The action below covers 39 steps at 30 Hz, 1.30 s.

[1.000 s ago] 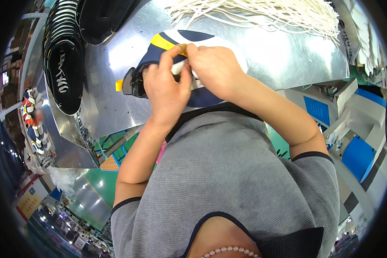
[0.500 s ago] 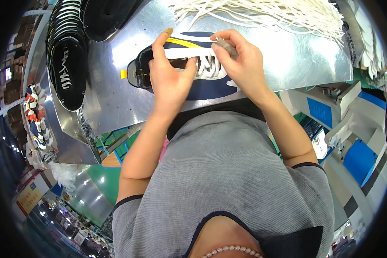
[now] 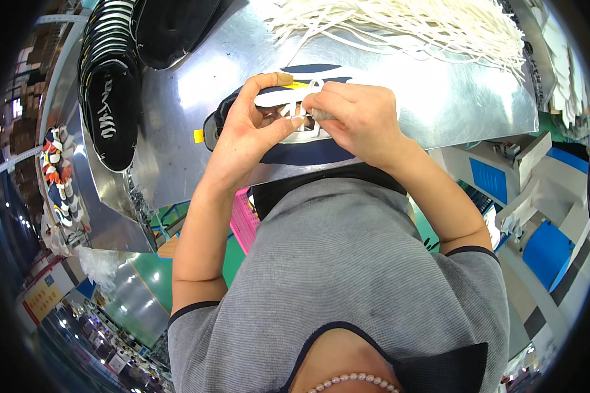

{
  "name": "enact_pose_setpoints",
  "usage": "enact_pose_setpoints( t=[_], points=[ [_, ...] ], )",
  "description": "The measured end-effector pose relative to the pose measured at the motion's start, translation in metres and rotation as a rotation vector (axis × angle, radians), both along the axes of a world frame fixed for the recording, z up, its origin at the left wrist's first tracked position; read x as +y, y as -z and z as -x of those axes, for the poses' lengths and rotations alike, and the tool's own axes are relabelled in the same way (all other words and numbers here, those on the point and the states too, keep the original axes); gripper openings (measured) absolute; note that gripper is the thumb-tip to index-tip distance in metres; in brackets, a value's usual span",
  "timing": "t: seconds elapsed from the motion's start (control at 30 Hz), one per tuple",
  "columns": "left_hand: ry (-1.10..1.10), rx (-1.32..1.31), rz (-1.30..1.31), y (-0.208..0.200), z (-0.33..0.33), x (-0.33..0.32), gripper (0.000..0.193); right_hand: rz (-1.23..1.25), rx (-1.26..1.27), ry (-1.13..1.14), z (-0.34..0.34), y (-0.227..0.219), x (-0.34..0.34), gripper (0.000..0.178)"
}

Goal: The person laces several blue, white, and yellow shoe uppers by hand, threading white laces through the eyelets and securing them at the tongue.

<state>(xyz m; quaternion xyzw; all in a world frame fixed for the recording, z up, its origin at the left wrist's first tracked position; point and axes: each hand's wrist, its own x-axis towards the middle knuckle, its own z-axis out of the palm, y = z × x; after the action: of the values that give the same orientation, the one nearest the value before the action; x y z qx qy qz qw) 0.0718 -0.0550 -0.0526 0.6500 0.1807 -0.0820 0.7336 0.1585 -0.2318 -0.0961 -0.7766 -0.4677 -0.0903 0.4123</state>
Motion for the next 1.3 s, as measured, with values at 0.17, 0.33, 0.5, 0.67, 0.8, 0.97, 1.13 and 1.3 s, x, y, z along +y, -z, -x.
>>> enact_pose_setpoints(
  t=[0.17,0.33,0.5,0.67,0.8,0.97,1.13,1.3],
  points=[
    [-0.034,0.028,0.032,-0.005,-0.004,-0.004,0.044,-0.084,0.193,-0.089,0.002,-0.003,-0.008,0.023],
    [-0.112,-0.009,-0.127,0.009,-0.018,-0.003,0.036,-0.358,0.229,-0.494,0.040,-0.040,-0.014,0.018],
    [-0.097,-0.043,-0.193,0.014,-0.023,-0.003,0.036,-0.084,0.459,-0.090,0.038,-0.001,-0.011,0.014],
    [0.049,-0.196,-0.694,-0.007,0.018,-0.007,0.042,-0.178,0.993,0.095,0.047,-0.003,-0.042,0.012],
    [0.089,-0.331,-0.986,0.006,0.031,-0.012,0.032,-0.013,1.181,0.145,0.043,-0.004,-0.028,0.016],
    [0.085,-0.332,-1.047,0.006,0.027,-0.014,0.023,-0.310,1.280,0.129,0.052,0.010,-0.006,0.016],
    [0.115,-0.226,-0.855,-0.002,0.024,-0.009,0.025,-0.317,1.084,0.195,0.037,-0.008,0.000,0.008],
    [0.147,-0.172,-0.988,0.002,0.018,-0.019,0.030,-0.300,0.974,0.234,0.035,0.002,0.006,0.015]
  ],
)
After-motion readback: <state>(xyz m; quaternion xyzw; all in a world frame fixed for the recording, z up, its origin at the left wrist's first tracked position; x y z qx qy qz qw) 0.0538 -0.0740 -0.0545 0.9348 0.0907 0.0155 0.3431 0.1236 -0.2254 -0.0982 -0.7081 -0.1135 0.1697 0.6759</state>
